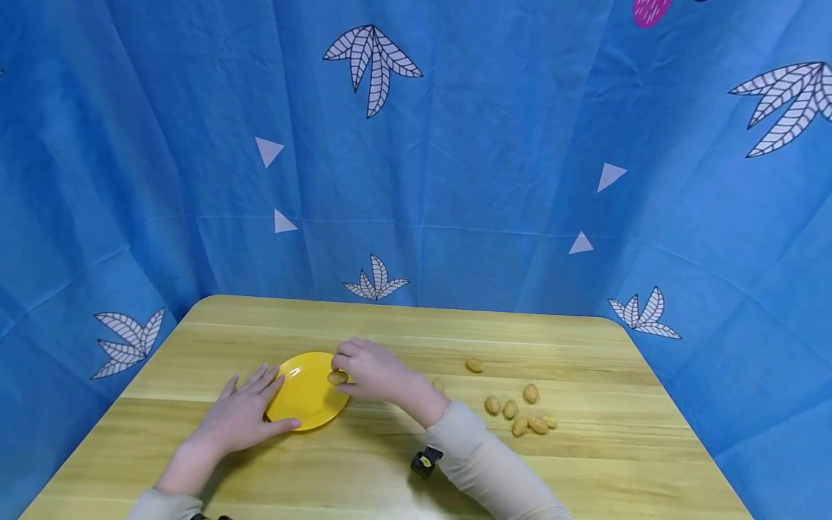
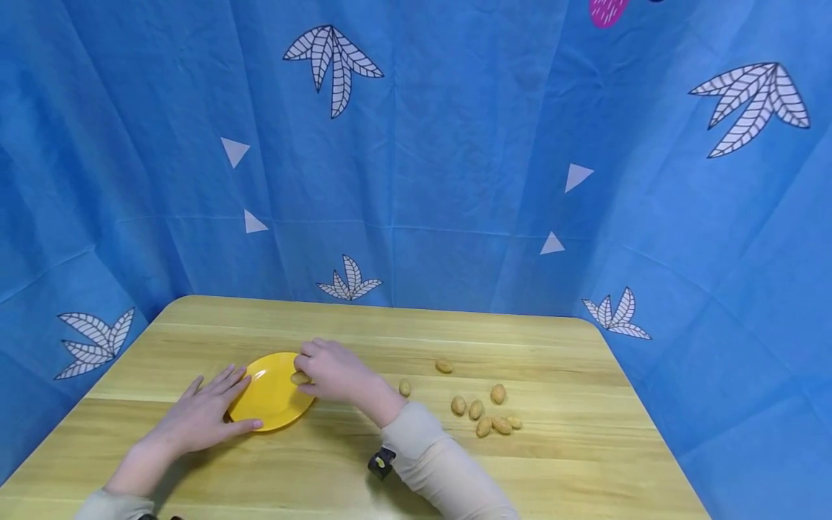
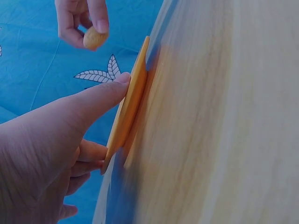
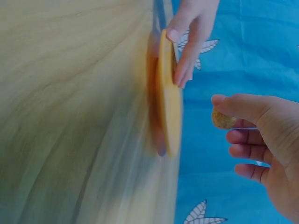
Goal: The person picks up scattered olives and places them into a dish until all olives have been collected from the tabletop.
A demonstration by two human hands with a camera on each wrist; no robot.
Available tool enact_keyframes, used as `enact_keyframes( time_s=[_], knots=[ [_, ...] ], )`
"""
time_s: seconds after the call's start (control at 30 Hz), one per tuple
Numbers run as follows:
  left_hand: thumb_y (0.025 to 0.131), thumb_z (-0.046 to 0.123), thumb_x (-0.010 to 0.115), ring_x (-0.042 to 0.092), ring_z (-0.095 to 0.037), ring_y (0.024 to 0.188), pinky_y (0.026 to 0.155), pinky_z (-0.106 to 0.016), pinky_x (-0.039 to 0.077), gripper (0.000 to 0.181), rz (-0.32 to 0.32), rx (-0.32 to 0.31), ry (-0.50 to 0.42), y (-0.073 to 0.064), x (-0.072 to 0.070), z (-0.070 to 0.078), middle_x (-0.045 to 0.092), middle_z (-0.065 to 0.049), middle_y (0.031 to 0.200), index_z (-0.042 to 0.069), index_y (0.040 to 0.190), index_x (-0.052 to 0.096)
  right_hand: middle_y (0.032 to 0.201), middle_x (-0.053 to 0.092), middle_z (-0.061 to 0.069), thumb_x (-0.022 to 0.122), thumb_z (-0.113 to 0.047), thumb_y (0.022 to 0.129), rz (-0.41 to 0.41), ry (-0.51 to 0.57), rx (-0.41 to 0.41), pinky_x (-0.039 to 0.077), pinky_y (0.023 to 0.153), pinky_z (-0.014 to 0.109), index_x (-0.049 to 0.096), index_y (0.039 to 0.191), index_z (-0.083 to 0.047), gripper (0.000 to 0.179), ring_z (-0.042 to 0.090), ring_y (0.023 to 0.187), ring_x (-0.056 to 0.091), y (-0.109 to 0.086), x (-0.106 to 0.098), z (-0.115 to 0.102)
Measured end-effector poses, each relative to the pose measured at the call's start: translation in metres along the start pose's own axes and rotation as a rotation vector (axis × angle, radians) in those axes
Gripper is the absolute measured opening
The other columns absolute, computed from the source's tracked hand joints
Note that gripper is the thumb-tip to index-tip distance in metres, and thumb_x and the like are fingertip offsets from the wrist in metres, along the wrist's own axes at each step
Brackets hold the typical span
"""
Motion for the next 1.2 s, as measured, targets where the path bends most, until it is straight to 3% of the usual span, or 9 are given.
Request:
enact_keyframes(
  time_s=[0.5,0.77,1.2],
  knots=[
    [0.08,0.077,0.054,0.036,-0.041,0.142,0.111,-0.07,0.022,0.098,-0.003,-0.004,-0.008,-0.001,-0.002,0.001,0.042,-0.02,0.151,0.001,0.141,0.049,0.099,0.059,-0.006,0.068,-0.037,0.091,-0.044,0.025,0.038,0.045,0.08,0.019,0.067,0.105,-0.019,0.023,0.009,0.088,0.05,0.029,0.03,-0.002],
    [0.08,0.078,0.052,0.035,-0.041,0.142,0.112,-0.07,0.021,0.099,-0.007,-0.003,-0.012,0.0,-0.001,0.0,0.041,-0.019,0.152,0.001,0.142,0.048,0.099,0.06,-0.006,0.068,-0.036,0.091,-0.04,0.003,0.011,0.048,0.084,0.018,0.068,0.106,-0.018,0.024,0.009,0.089,0.054,0.043,0.031,-0.009],
    [0.08,0.075,0.056,0.036,-0.041,0.142,0.111,-0.07,0.022,0.096,0.0,-0.001,-0.021,-0.002,-0.005,0.004,0.043,-0.02,0.151,0.0,0.141,0.05,0.105,0.061,-0.006,0.065,-0.035,0.094,-0.155,-0.039,0.039,0.048,0.093,0.019,0.066,0.114,-0.019,0.026,0.009,0.097,0.055,0.062,0.047,-0.012]
  ],
)
Point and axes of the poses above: each hand's wrist, its own y-axis towards the middle knuckle, its own x-axis out of the palm, z = x × y, the point moved 3 cm from there along y, towards the middle knuckle
